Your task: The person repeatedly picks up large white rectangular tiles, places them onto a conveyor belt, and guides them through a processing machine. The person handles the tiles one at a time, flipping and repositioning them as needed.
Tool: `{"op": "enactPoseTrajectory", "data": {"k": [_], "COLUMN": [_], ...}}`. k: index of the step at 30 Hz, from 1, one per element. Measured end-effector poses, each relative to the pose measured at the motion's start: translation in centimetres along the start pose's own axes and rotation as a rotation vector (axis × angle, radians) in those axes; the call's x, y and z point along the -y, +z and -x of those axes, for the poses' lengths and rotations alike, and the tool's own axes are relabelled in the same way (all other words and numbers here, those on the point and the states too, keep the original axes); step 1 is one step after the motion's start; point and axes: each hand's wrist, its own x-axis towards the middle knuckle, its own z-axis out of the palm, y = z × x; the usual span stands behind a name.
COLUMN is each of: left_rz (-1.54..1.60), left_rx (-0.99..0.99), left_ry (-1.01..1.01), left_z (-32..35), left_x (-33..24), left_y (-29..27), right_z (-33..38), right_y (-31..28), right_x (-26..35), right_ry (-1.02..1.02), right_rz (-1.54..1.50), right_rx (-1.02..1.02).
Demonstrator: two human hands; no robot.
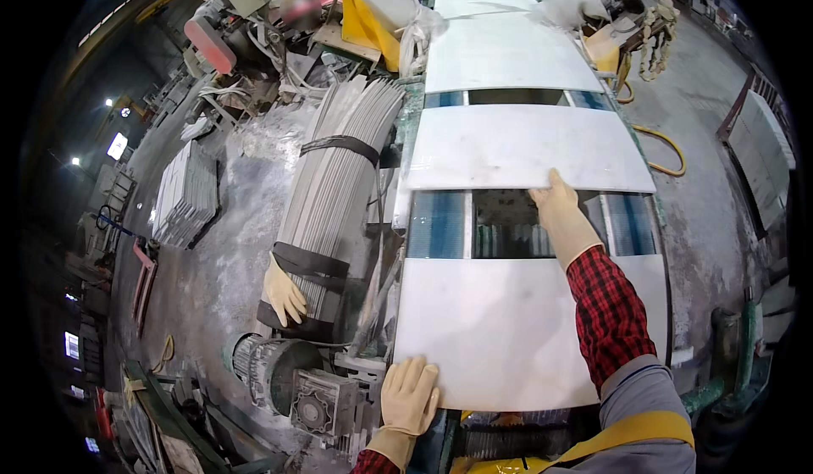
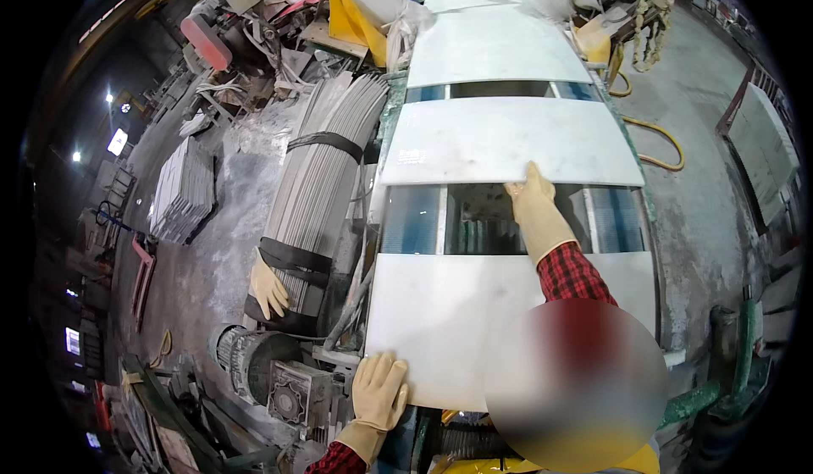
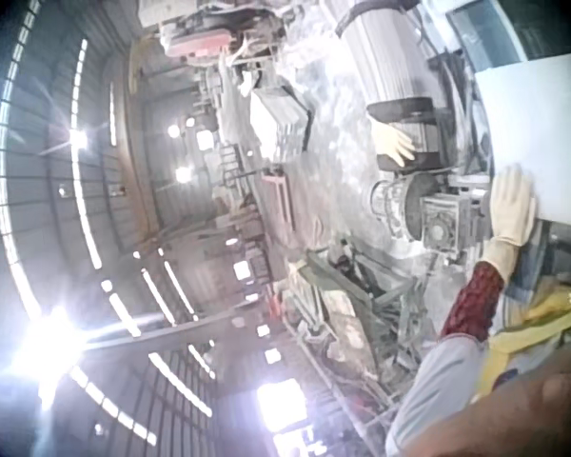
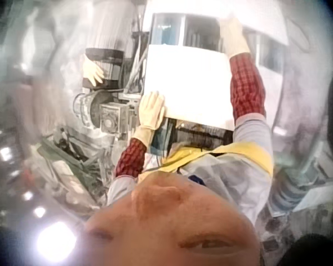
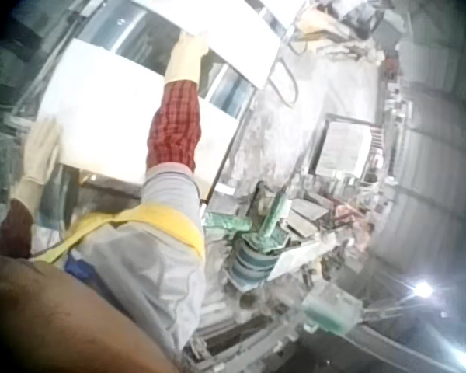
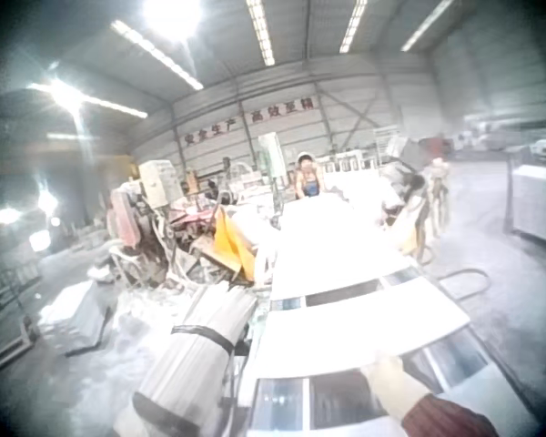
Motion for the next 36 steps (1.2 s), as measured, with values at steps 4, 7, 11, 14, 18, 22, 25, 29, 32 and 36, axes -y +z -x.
{"op": "enactPoseTrajectory", "data": {"k": [4, 7, 11, 14, 18, 22, 25, 29, 32, 36], "left_rz": [0.001, 0.002, 0.017, -0.026, -0.067, -0.03, -0.036, -0.052, -0.05, -0.019], "left_rx": [-0.032, -0.021, -0.054, -0.095, -0.157, -0.157, -0.218, -0.22, -0.228, -0.229], "left_ry": [0.02, 0.025, 0.068, 0.066, 0.101, 0.08, 0.107, 0.091, 0.086, 0.095], "left_z": [0.7, 0.6, 0.4, 1.9, 2.7, 3.6, 3.9, 4.4, 4.5, 4.7], "left_x": [-0.1, -0.4, -0.6, -0.4, 0.0, 0.3, 0.7, 1.0, 1.0, 1.1], "left_y": [0.4, -0.2, 0.0, 0.9, 1.6, 1.9, 3.0, 3.1, 3.2, 3.3], "right_z": [2.7, 6.3, 10.4, 15.5, 20.8, 22.5, 21.7, 23.1, 23.7, 24.1], "right_y": [-2.4, -3.8, -6.0, -6.5, -7.4, -10.8, -16.0, -18.4, -19.4, -20.4], "right_x": [0.9, 1.0, 2.8, 3.4, 4.2, 3.2, 1.5, 0.3, -0.1, -0.8], "right_ry": [0.091, 0.087, 0.136, 0.124, 0.118, 0.141, -0.055, -0.316, -0.423, -0.504], "right_rz": [-0.024, -0.018, 0.189, 0.296, 0.21, 0.54, 0.79, 1.345, 1.575, 1.763], "right_rx": [-0.058, -0.009, -0.049, -0.108, -0.209, -0.17, 0.003, 0.166, 0.173, 0.156]}}
